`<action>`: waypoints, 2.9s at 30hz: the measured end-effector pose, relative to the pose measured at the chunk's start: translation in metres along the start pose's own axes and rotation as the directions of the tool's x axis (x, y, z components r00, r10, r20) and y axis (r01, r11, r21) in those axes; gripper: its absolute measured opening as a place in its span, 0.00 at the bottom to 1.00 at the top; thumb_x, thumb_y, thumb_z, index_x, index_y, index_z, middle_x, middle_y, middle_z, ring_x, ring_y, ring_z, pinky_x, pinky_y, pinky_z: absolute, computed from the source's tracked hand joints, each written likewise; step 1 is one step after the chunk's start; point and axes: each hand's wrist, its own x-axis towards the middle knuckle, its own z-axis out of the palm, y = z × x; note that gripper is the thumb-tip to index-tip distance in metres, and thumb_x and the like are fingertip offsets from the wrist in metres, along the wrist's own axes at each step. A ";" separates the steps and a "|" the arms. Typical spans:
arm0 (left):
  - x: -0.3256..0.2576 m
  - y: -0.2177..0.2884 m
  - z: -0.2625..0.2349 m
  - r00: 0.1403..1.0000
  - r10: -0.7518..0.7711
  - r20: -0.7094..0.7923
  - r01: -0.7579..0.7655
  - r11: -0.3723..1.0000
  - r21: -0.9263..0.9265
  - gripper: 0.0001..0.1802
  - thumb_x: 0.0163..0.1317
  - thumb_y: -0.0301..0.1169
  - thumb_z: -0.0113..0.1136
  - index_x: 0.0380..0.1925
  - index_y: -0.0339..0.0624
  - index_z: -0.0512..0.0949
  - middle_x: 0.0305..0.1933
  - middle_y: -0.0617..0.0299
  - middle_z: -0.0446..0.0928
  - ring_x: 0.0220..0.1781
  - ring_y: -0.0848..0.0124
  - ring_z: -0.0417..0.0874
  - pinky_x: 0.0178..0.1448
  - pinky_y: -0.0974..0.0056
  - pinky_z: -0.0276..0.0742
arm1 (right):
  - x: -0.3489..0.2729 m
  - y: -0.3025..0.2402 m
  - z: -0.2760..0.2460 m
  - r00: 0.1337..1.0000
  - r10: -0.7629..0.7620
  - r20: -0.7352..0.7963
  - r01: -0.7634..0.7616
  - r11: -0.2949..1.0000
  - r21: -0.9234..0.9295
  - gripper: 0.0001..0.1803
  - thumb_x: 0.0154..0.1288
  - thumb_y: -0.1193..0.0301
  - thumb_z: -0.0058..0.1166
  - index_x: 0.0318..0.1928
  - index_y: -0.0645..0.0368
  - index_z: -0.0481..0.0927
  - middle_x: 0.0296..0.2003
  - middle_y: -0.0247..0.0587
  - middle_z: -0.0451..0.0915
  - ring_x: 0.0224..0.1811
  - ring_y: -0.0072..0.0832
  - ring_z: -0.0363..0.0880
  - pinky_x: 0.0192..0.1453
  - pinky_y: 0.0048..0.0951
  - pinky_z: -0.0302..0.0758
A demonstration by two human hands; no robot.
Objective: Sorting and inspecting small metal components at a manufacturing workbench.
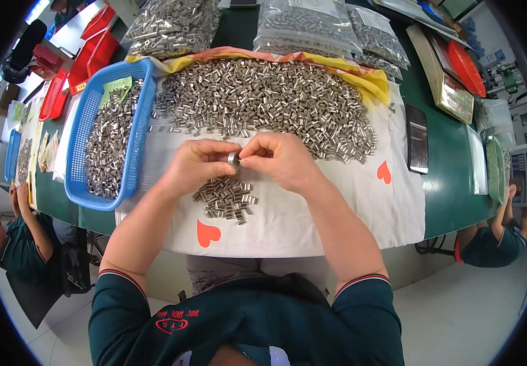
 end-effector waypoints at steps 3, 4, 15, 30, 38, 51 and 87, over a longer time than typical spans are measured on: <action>-0.003 0.002 -0.002 0.999 0.016 -0.037 -0.016 1.000 0.006 0.19 0.48 0.22 0.64 0.43 0.35 0.76 0.31 0.67 0.76 0.32 0.82 0.75 0.36 0.77 0.73 | -0.001 -0.012 0.008 0.999 0.013 -0.050 -0.020 0.989 -0.144 0.06 0.53 0.80 0.56 0.34 0.64 0.78 0.30 0.32 0.77 0.32 0.16 0.73 0.36 0.17 0.70; -0.001 0.000 -0.002 0.999 0.032 -0.041 -0.032 0.999 0.000 0.19 0.48 0.22 0.64 0.43 0.35 0.76 0.31 0.67 0.76 0.32 0.82 0.75 0.36 0.77 0.73 | -0.002 -0.013 0.009 0.999 0.006 -0.046 -0.013 0.987 -0.160 0.06 0.53 0.80 0.56 0.34 0.64 0.78 0.30 0.32 0.77 0.32 0.16 0.73 0.36 0.17 0.70; -0.010 0.001 -0.004 0.999 0.051 0.019 -0.052 0.997 0.054 0.18 0.46 0.22 0.65 0.40 0.35 0.76 0.29 0.69 0.74 0.31 0.83 0.74 0.36 0.78 0.72 | -0.017 -0.013 0.030 0.920 -0.356 -0.165 0.226 0.824 -0.519 0.06 0.51 0.80 0.55 0.32 0.64 0.76 0.29 0.32 0.77 0.32 0.17 0.74 0.38 0.20 0.72; -0.007 -0.002 -0.001 0.997 0.007 0.075 -0.017 0.990 0.138 0.18 0.46 0.22 0.65 0.40 0.39 0.78 0.32 0.67 0.75 0.36 0.82 0.75 0.42 0.76 0.73 | -0.038 0.020 -0.220 0.564 -0.421 -0.710 -0.512 0.496 -0.701 0.05 0.51 0.71 0.54 0.29 0.57 0.79 0.25 0.42 0.79 0.29 0.35 0.79 0.34 0.30 0.74; -0.008 -0.001 -0.006 0.988 0.076 0.133 -0.104 0.970 0.218 0.18 0.45 0.22 0.66 0.39 0.38 0.78 0.36 0.66 0.77 0.38 0.80 0.76 0.43 0.74 0.74 | -0.036 0.012 -0.221 0.600 -0.471 -0.647 -0.472 0.445 -0.761 0.08 0.53 0.70 0.52 0.34 0.55 0.81 0.28 0.43 0.80 0.31 0.37 0.78 0.36 0.31 0.73; -0.010 0.008 0.008 0.910 0.198 0.363 -0.351 0.835 0.424 0.18 0.43 0.26 0.68 0.37 0.39 0.78 0.32 0.63 0.77 0.33 0.75 0.76 0.39 0.71 0.72 | -0.032 -0.003 -0.035 0.892 -0.409 -0.194 0.087 0.577 -0.812 0.07 0.53 0.74 0.52 0.33 0.59 0.79 0.30 0.40 0.79 0.34 0.33 0.76 0.38 0.31 0.72; -0.001 0.000 -0.005 0.998 -0.009 0.058 0.020 0.980 -0.199 0.19 0.51 0.20 0.61 0.45 0.34 0.73 0.37 0.64 0.77 0.38 0.80 0.77 0.42 0.76 0.75 | -0.004 -0.001 0.017 0.963 -0.179 -0.203 0.154 0.979 -0.131 0.05 0.50 0.78 0.55 0.31 0.61 0.78 0.26 0.32 0.77 0.28 0.18 0.73 0.33 0.19 0.70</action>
